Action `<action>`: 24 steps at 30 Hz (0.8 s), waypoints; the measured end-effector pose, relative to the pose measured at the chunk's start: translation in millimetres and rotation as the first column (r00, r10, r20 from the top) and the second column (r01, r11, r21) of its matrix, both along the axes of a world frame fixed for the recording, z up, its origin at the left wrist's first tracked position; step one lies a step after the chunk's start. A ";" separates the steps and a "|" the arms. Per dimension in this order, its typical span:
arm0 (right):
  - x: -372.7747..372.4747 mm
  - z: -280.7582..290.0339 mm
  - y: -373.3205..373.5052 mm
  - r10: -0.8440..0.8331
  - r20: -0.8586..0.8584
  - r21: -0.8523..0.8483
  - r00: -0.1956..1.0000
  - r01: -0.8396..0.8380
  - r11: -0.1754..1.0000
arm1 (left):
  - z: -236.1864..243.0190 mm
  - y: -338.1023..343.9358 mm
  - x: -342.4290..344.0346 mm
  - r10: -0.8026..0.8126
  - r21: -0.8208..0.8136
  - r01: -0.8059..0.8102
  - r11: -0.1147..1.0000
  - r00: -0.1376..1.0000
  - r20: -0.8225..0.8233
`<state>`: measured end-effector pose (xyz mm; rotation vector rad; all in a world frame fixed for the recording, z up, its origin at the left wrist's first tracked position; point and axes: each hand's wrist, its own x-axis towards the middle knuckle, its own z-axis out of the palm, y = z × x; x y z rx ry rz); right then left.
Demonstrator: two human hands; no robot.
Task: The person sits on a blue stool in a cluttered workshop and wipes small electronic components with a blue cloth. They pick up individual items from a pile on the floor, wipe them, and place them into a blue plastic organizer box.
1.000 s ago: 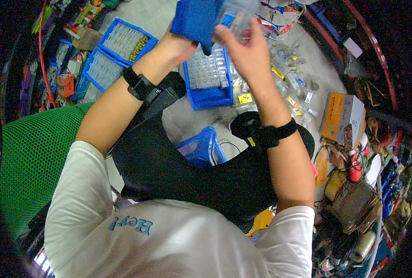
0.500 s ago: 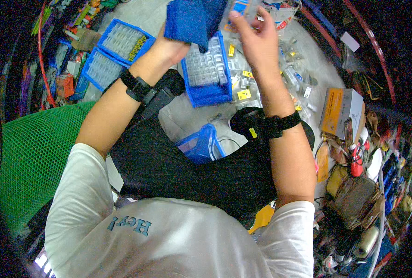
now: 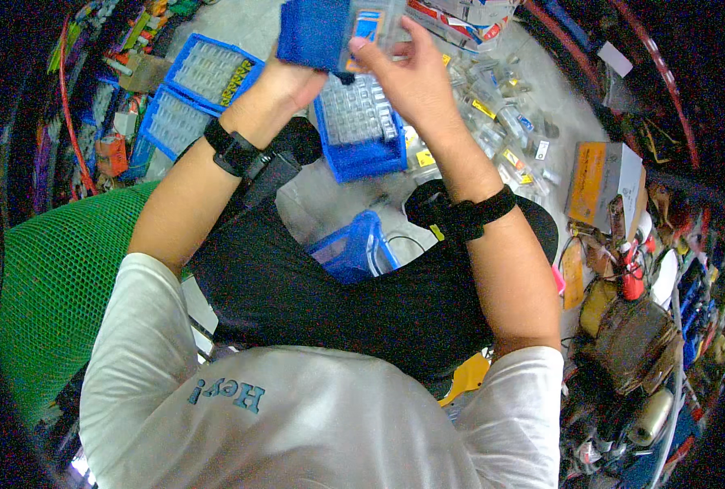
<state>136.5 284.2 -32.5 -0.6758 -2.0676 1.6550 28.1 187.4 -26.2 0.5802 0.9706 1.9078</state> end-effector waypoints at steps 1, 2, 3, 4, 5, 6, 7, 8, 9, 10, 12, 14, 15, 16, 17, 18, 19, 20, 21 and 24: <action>2.1 -2.1 -0.7 0.055 0.011 0.043 0.998 -0.056 0.998 | 3.0 0.7 -4.2 -0.029 0.033 0.027 0.999 0.997 0.067; 2.8 -4.5 0.3 0.053 0.014 0.040 0.999 -0.053 0.998 | 3.5 1.0 -7.0 -0.056 0.067 0.048 0.997 0.989 0.135; 0.0 -6.5 2.1 0.035 0.007 0.079 0.999 -0.035 0.996 | -7.5 -2.7 -9.2 -0.049 0.065 0.041 0.997 0.990 0.129; -2.4 -7.7 2.4 0.016 -0.001 0.118 1.000 -0.016 0.993 | -24.9 -9.0 -8.5 0.019 0.064 -0.025 0.998 0.994 0.104; -3.3 -3.1 2.0 -0.058 0.014 0.086 0.998 0.056 0.995 | -27.7 -11.4 -6.5 0.085 0.063 -0.090 0.994 0.993 0.081; -3.8 1.2 2.5 -0.054 0.011 0.084 0.998 0.053 0.995 | -30.6 -6.4 -1.8 0.132 0.002 -0.132 0.991 0.991 -0.008; -3.7 5.2 3.7 -0.062 -0.036 -0.056 0.997 0.060 0.997 | -33.0 -6.3 0.7 0.117 -0.015 -0.117 0.993 0.993 0.017; 0.2 10.9 7.3 -0.084 -0.081 -0.186 0.993 0.068 0.980 | -28.2 -3.8 6.1 0.092 -0.022 -0.091 0.996 0.995 0.046; 4.5 15.8 10.3 -0.106 -0.077 -0.268 0.991 0.082 0.960 | -22.6 -1.6 8.5 0.082 -0.014 -0.081 0.997 0.996 0.045; 6.5 16.8 13.4 -0.120 -0.079 -0.262 0.990 0.095 0.960 | -16.4 0.4 9.4 0.107 -0.066 -0.107 0.992 0.994 -0.006; 11.4 18.0 19.9 -0.084 -0.192 -0.401 0.978 0.000 0.916 | -19.7 5.8 2.4 0.146 -0.062 -0.143 0.988 0.989 0.038; 11.0 20.0 13.2 -0.130 -0.247 -0.328 0.960 0.043 0.944 | -28.1 5.7 -4.9 0.116 -0.010 -0.115 0.993 0.985 0.127; -3.7 -4.3 5.9 -0.054 -0.307 -0.088 0.950 0.028 0.996 | -31.4 1.6 -11.9 0.066 -0.035 -0.061 0.997 0.987 0.143; -3.8 9.1 2.5 -0.020 -0.175 -0.060 0.984 0.010 0.998 | 0.0 -2.7 -1.0 0.008 -0.045 -0.005 0.999 0.997 0.071; -8.0 -5.3 1.7 -0.068 -0.258 0.058 0.964 0.085 0.995 | -4.6 -3.8 -5.6 -0.013 -0.110 0.021 0.994 0.997 0.074; -10.1 -1.4 -4.1 -0.129 -0.282 0.055 0.951 0.150 0.987 | -6.0 -4.5 -6.2 0.025 -0.121 -0.015 0.993 0.996 0.081; -6.7 4.7 1.2 -0.083 -0.231 0.098 0.969 0.108 0.989 | -12.0 0.2 -2.0 0.077 -0.128 -0.068 0.989 0.994 0.071; 3.1 18.1 -5.7 -0.195 -0.234 0.303 0.953 0.262 0.916 | -15.1 1.7 2.6 0.132 -0.148 -0.123 0.981 0.990 0.055; 7.7 16.9 -4.9 -0.177 -0.203 0.309 0.963 0.234 0.922 | -4.4 3.9 14.1 0.147 -0.188 -0.125 0.974 0.983 0.110; 8.1 9.4 4.2 -0.040 -0.032 0.133 0.999 0.044 0.990 | -23.0 -3.4 -2.8 0.143 -0.177 -0.130 0.976 0.988 0.061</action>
